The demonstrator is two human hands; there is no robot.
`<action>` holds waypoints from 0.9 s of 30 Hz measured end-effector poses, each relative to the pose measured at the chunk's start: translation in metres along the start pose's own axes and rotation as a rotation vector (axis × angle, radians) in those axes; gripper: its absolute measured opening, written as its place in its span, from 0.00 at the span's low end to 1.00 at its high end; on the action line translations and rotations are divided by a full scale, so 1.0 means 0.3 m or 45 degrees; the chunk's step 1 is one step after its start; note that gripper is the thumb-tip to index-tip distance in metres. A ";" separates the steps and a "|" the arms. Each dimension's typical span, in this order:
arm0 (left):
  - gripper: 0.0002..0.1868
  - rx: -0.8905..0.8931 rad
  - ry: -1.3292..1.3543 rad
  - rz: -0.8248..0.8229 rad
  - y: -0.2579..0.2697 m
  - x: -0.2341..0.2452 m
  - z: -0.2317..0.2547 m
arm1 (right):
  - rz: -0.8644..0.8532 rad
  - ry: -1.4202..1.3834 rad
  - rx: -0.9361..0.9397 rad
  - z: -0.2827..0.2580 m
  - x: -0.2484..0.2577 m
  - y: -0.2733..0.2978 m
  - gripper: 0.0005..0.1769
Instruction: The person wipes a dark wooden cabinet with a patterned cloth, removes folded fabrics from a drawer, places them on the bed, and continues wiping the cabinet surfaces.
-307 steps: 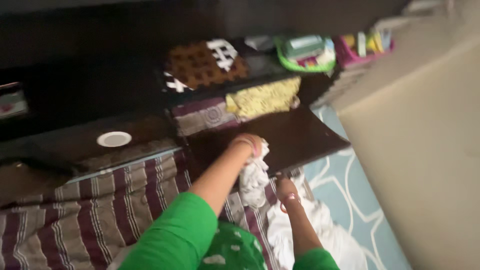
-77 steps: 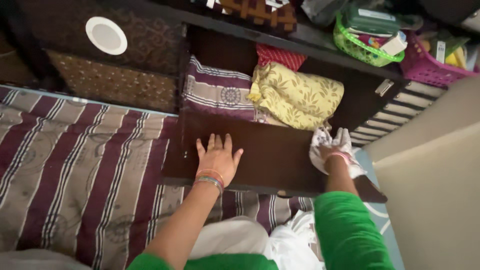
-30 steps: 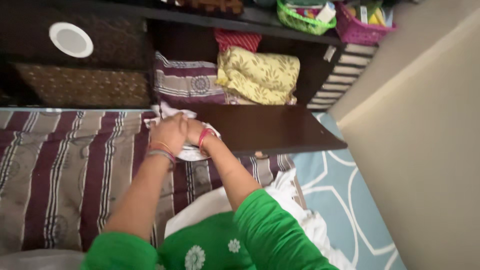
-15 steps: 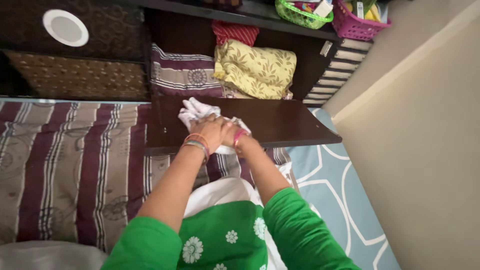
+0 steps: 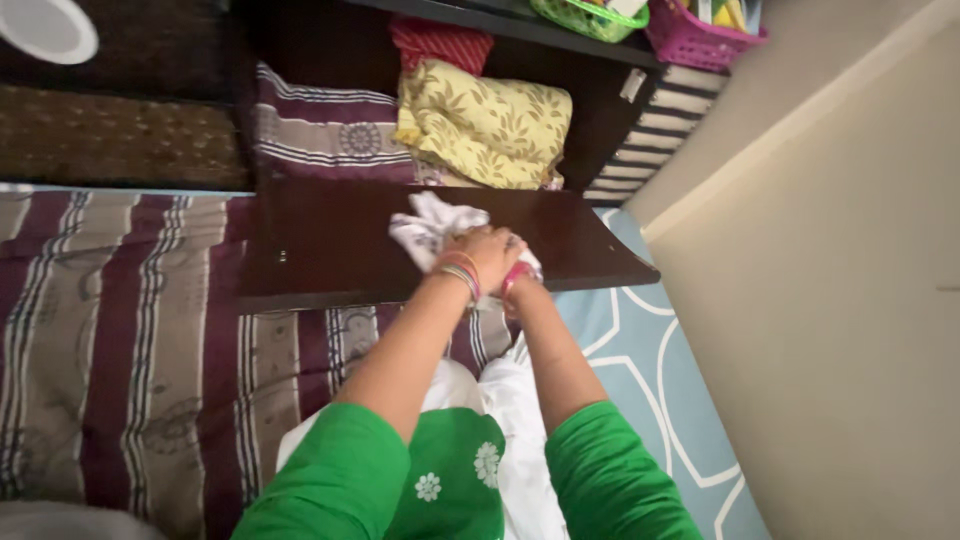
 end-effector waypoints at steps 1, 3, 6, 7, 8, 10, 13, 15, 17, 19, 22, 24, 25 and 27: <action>0.24 -0.201 -0.152 -0.071 -0.017 -0.026 0.020 | 0.027 -0.055 0.034 -0.010 -0.046 -0.037 0.33; 0.26 0.052 0.098 -0.054 -0.028 -0.024 -0.036 | 0.117 -0.245 0.133 -0.064 -0.083 -0.062 0.33; 0.26 0.376 0.198 -0.052 0.005 -0.016 -0.035 | 0.227 -0.359 0.187 -0.077 0.008 -0.023 0.34; 0.27 0.269 0.167 0.108 0.009 0.014 0.012 | 0.244 -0.321 0.171 -0.074 0.062 0.015 0.34; 0.29 0.161 0.141 0.269 0.015 0.041 0.051 | 0.261 -0.269 0.137 -0.055 0.137 0.060 0.34; 0.31 0.100 0.138 0.350 0.019 0.017 0.102 | 0.283 -0.127 0.002 -0.029 0.285 0.157 0.34; 0.33 0.173 0.140 0.182 0.036 -0.067 0.113 | 0.311 0.083 -0.360 0.040 0.501 0.344 0.35; 0.33 0.151 0.071 0.140 0.043 -0.098 0.135 | 0.376 0.128 -0.621 0.089 0.594 0.465 0.36; 0.32 0.153 0.091 0.169 0.028 -0.099 0.139 | 0.351 0.186 -0.472 0.047 0.597 0.470 0.35; 0.31 0.142 0.057 0.164 0.013 -0.095 0.144 | 0.338 0.229 -0.329 0.047 0.573 0.449 0.34; 0.31 0.122 -0.049 0.095 -0.004 -0.087 0.156 | 0.312 0.263 -0.173 0.104 0.545 0.393 0.34; 0.30 0.127 -0.076 0.023 -0.009 -0.102 0.162 | 0.255 0.275 -0.141 0.148 0.541 0.342 0.33; 0.32 0.106 -0.061 0.055 -0.012 -0.098 0.168 | 0.253 0.257 -0.233 0.181 0.539 0.330 0.34; 0.35 0.072 -0.026 0.121 -0.019 -0.089 0.169 | 0.243 0.228 -0.410 0.226 0.536 0.317 0.37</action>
Point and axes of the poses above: each hand's wrist, its own y-axis away from the middle knuckle, its own x-axis out of the back of the hand, z = x × y, the point moved 9 cm from there along -y, towards the middle knuckle, and after that the axes turned 12 degrees about y, right-handed, at the moved point
